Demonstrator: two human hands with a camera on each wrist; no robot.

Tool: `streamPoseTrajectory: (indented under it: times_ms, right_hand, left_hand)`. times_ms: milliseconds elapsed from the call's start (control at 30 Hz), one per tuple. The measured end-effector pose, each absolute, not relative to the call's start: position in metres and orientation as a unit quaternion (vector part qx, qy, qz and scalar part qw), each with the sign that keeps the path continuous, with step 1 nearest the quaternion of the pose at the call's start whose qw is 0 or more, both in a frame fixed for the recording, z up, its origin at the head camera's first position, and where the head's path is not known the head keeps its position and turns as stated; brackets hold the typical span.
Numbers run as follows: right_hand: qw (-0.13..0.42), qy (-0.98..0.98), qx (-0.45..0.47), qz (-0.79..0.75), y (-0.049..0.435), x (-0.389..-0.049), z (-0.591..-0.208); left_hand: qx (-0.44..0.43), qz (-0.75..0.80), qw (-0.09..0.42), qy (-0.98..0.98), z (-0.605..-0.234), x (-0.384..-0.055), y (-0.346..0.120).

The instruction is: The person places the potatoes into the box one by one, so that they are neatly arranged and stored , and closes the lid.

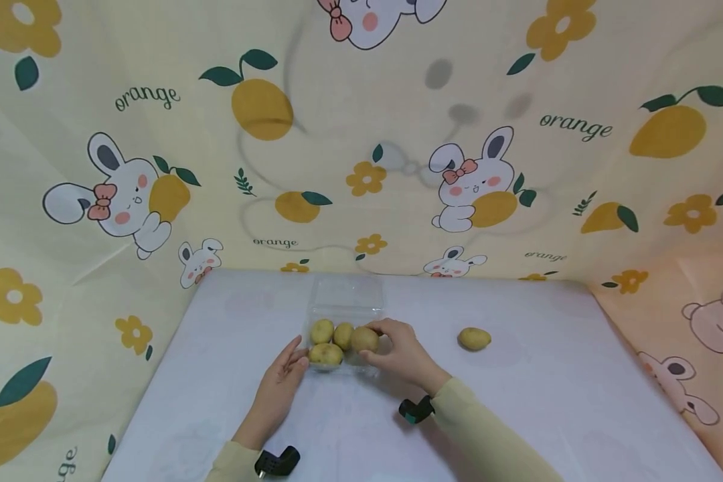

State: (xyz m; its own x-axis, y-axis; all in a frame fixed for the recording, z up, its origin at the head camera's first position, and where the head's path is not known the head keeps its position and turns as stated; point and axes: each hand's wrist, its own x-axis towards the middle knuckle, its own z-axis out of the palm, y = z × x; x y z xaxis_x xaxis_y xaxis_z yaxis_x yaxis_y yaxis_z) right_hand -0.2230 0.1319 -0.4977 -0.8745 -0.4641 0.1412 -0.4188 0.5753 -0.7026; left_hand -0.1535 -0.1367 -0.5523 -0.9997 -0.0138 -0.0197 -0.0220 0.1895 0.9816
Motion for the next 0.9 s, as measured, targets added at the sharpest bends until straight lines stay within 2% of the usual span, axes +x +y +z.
streamPoseTrajectory:
  times_ms: [367,567,900]
  right_hand:
    - [0.110,0.900,-0.287,-0.309,0.124,-0.228,-0.493]
    - [0.168,0.900,-0.269,-0.300,0.121,-0.231,-0.486]
    - [0.134,0.920,-0.263,-0.257,0.117,-0.232,-0.490]
  left_hand:
    - [-0.010,0.637,-0.001,0.770,-0.552,-0.154,-0.136]
    - [-0.009,0.640,-0.001,0.769,-0.554,-0.154,-0.136]
    - [-0.011,0.644,-0.002,0.765,-0.555,-0.154,-0.136]
